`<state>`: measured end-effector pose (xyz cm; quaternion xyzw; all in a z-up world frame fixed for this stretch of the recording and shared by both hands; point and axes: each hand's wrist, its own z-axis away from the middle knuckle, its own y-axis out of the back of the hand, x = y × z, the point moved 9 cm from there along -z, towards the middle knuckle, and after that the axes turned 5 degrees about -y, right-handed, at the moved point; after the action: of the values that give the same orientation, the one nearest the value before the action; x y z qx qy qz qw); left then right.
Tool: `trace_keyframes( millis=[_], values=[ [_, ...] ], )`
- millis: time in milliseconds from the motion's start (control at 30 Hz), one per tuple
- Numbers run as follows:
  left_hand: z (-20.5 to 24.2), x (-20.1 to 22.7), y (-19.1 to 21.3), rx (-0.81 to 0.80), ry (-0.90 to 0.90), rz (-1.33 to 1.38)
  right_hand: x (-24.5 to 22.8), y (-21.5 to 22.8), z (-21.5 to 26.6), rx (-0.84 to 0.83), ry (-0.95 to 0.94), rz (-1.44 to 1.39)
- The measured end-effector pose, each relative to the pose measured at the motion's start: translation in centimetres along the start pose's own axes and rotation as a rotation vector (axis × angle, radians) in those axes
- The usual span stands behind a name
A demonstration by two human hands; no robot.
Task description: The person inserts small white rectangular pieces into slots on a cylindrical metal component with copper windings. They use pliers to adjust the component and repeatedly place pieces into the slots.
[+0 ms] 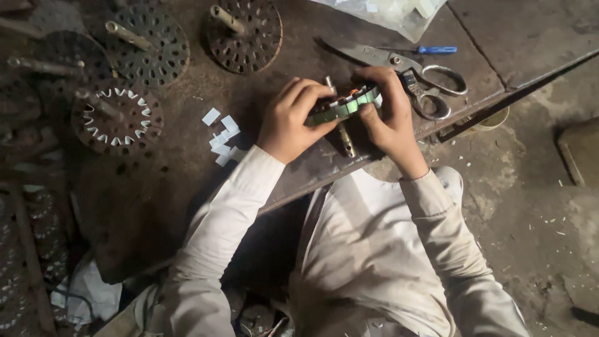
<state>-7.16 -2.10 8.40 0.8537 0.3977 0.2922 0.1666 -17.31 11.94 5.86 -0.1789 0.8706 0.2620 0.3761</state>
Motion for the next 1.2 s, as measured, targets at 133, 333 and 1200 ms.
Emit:
trace_keyframes(
  millis=[133,333,1200],
  values=[
    [0.5,-0.5,0.0,0.052,0.008,-0.009,-0.1,0.3,0.3,-0.027,-0.038,-0.109],
    [1.4,-1.7,0.1,0.12,0.116,0.083,-1.1,-0.3,-0.2,-0.065,0.043,0.009],
    [-0.6,1.0,1.2,0.087,0.001,0.085,0.6,2.1,1.8,0.345,-0.045,0.234]
  ],
)
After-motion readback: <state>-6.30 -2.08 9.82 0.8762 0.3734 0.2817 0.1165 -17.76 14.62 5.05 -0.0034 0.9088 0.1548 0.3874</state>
